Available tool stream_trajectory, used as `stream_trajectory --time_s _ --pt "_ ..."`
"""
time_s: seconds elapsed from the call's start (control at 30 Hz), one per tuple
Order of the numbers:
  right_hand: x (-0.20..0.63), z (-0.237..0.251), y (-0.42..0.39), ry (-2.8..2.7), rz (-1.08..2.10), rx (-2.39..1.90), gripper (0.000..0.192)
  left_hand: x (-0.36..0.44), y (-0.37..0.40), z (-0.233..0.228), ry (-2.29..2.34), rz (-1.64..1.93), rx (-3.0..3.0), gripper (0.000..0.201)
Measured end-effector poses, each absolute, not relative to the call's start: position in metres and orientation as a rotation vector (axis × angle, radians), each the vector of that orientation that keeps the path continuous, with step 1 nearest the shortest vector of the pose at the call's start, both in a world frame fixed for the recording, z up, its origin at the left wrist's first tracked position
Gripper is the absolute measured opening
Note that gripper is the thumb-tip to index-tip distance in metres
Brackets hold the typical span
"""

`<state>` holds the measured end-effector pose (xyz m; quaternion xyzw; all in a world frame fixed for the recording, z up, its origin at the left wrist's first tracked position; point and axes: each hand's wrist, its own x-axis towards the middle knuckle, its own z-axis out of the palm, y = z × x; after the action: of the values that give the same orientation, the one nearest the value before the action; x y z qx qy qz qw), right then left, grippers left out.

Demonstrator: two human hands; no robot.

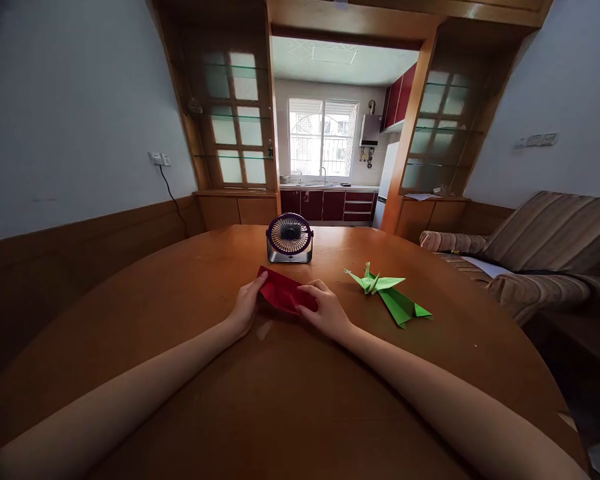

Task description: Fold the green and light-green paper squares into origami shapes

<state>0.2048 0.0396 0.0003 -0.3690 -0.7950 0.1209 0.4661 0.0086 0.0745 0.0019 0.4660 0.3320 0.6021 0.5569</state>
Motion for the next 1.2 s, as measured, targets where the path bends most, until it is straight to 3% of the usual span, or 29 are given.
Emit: stream_trajectory --time_s 0.13,0.27,0.33,0.53,0.77,0.9,1.07,1.2 --pt "0.208 -0.005 0.043 -1.856 0.483 -0.902 0.035 0.006 0.074 0.004 0.912 1.48 1.288 0.048" --pt "0.211 -0.011 0.049 -1.736 0.708 -0.888 0.03 0.0 0.077 0.018 0.935 1.583 1.44 0.03" --pt "0.213 -0.012 0.051 -1.687 0.747 -0.93 0.03 -0.005 0.078 0.029 0.957 1.582 1.605 0.032" --pt "0.213 -0.004 0.044 -1.769 0.532 -1.028 0.019 -0.017 0.076 0.053 1.119 1.451 2.096 0.012" --pt "0.208 0.005 0.032 -1.912 0.404 -0.937 0.017 -0.023 0.066 0.072 1.078 1.294 2.52 0.028" --pt "0.21 0.004 0.039 -1.786 0.566 -0.984 0.016 -0.025 0.066 0.085 1.109 1.32 2.432 0.043" --pt "0.207 0.005 0.041 -1.548 1.041 -0.978 0.041 -0.02 0.073 0.082 0.915 1.274 1.894 0.032" --pt "0.197 0.008 0.029 -1.678 0.887 -0.955 0.026 0.0 0.07 0.056 0.848 1.331 1.559 0.032"
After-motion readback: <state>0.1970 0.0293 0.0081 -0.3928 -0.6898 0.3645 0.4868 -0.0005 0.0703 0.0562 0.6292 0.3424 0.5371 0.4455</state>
